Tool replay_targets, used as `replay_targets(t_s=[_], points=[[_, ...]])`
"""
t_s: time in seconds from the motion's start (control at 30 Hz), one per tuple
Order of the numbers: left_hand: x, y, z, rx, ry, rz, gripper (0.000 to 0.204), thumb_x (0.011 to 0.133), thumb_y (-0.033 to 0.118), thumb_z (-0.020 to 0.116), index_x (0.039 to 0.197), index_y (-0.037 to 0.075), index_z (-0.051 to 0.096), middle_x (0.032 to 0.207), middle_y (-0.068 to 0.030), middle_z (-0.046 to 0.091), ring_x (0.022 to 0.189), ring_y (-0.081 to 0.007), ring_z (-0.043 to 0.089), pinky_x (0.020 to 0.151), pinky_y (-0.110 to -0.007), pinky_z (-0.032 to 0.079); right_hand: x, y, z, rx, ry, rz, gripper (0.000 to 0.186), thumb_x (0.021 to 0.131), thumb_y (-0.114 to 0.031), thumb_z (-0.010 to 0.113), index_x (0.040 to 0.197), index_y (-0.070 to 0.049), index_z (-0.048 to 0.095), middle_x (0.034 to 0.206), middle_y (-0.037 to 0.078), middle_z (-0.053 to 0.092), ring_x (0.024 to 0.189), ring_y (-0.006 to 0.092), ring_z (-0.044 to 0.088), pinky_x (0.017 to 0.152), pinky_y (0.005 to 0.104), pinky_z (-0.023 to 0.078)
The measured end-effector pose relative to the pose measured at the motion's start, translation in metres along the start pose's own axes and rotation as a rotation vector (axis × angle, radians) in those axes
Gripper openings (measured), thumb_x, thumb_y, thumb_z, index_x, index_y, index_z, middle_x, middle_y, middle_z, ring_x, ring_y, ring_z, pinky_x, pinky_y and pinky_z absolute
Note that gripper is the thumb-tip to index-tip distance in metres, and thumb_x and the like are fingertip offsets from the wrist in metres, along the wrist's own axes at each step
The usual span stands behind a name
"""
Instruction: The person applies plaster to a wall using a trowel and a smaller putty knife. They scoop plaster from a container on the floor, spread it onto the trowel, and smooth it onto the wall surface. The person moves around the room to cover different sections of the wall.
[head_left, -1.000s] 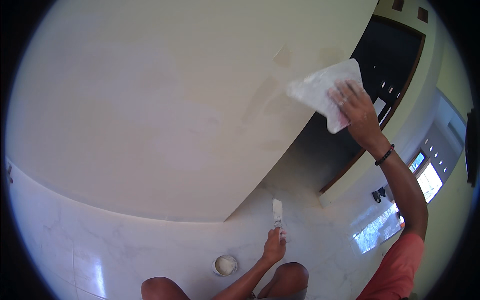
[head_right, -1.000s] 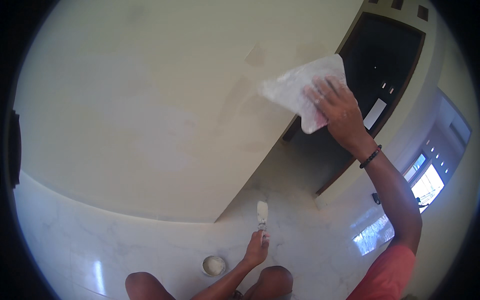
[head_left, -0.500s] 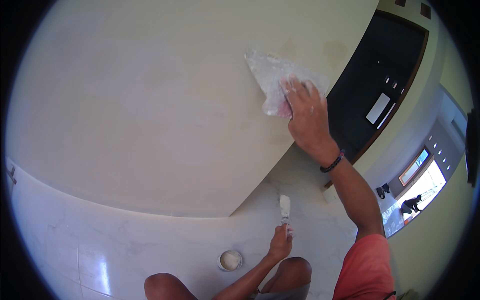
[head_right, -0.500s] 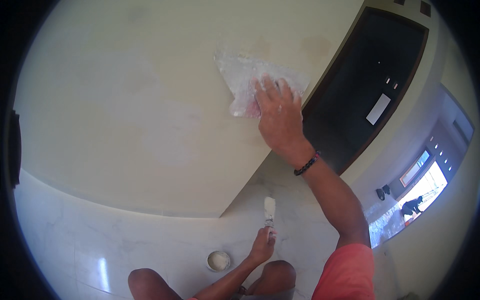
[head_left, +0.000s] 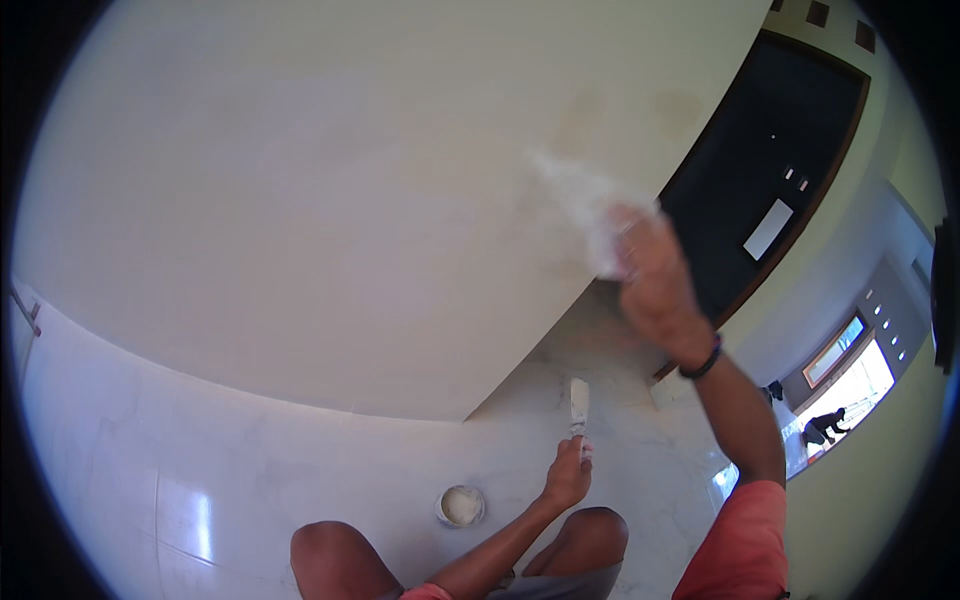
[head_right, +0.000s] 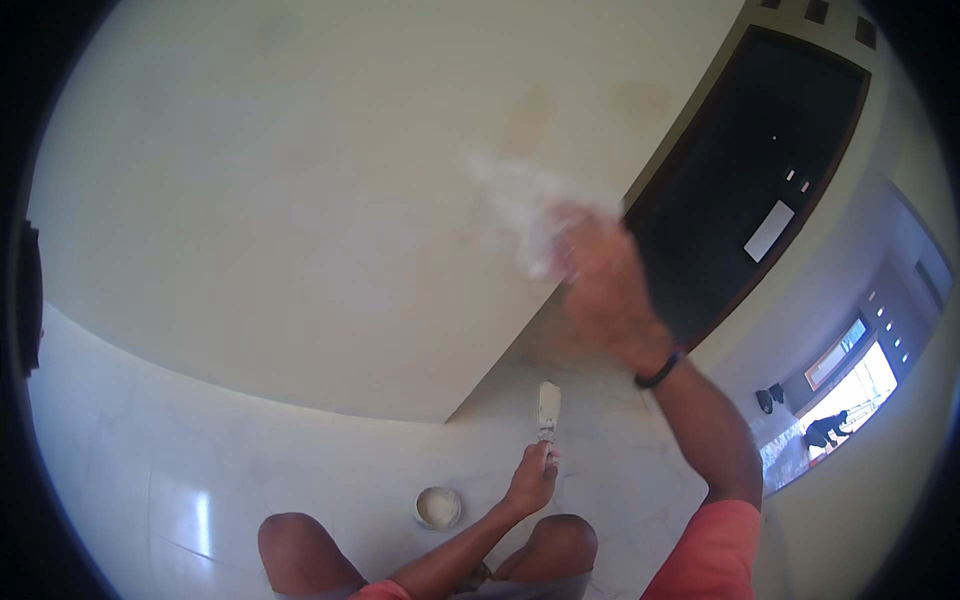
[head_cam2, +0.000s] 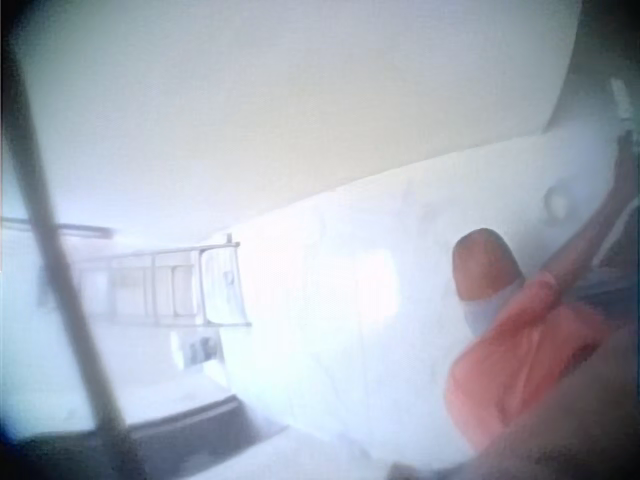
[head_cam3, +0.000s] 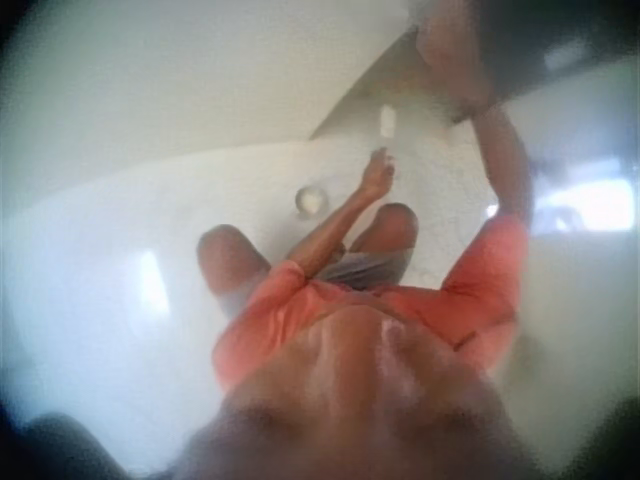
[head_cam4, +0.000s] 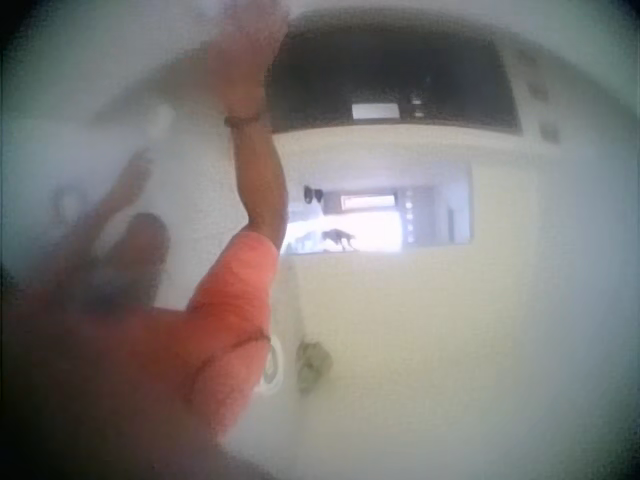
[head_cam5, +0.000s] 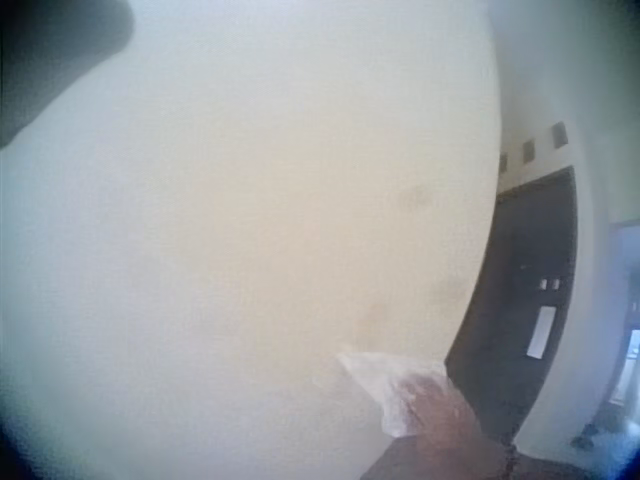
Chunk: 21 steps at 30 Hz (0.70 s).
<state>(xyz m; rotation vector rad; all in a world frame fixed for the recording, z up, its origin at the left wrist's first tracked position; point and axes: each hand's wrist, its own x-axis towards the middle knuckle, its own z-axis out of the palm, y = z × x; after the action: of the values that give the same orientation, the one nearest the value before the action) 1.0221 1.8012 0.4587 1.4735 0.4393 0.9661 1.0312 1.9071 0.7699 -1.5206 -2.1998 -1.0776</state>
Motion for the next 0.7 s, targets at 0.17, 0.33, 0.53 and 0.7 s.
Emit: replay_targets(t_s=[0.17, 0.33, 0.53, 0.7], points=[[-0.002, -0.02, 0.015, -0.027, -0.064, -0.043, 0.027, 0.084, 0.0, 0.05, 0.109, 0.005, 0.044, 0.1, -0.0185, 0.048, 0.089, -0.0378, 0.055, 0.076, -0.045, 0.046, 0.064, 0.067, -0.013, -0.23, 0.3, 0.055, 0.053, 0.076, 0.012, 0.043, 0.126, -0.001, 0.05, 0.119, 0.023, 0.055, 0.112, 0.0419, 0.049, 0.1, 0.0406, 0.039], [-0.002, -0.018, 0.014, -0.006, -0.047, -0.058, 0.029, 0.083, 0.0, 0.05, 0.111, 0.006, 0.043, 0.1, -0.0194, 0.047, 0.088, -0.0393, 0.055, 0.075, -0.047, 0.046, 0.056, 0.043, 0.049, -0.226, 0.169, 0.043, 0.048, 0.079, 0.002, 0.049, 0.127, -0.003, 0.05, 0.125, 0.023, 0.052, 0.117, 0.0384, 0.046, 0.102, 0.0433, 0.035], [-0.001, 0.008, 0.005, 0.059, 0.002, -0.119, 0.024, 0.084, 0.002, 0.051, 0.107, 0.007, 0.044, 0.097, -0.0204, 0.048, 0.087, -0.0389, 0.054, 0.075, -0.046, 0.045, 0.0, -0.044, 0.099, -0.171, -0.11, 0.087, 0.054, 0.08, -0.002, 0.05, 0.133, -0.005, 0.045, 0.137, 0.022, 0.04, 0.121, 0.0448, 0.039, 0.1, 0.0538, 0.032], [-0.001, 0.021, 0.005, 0.08, 0.019, -0.148, 0.026, 0.083, 0.003, 0.052, 0.107, 0.007, 0.043, 0.099, -0.0215, 0.047, 0.087, -0.0417, 0.053, 0.074, -0.049, 0.045, -0.055, -0.051, 0.121, -0.193, -0.24, -0.053, 0.054, 0.079, -0.004, 0.051, 0.132, -0.005, 0.045, 0.135, 0.022, 0.041, 0.12, 0.0442, 0.04, 0.098, 0.0578, 0.032]])
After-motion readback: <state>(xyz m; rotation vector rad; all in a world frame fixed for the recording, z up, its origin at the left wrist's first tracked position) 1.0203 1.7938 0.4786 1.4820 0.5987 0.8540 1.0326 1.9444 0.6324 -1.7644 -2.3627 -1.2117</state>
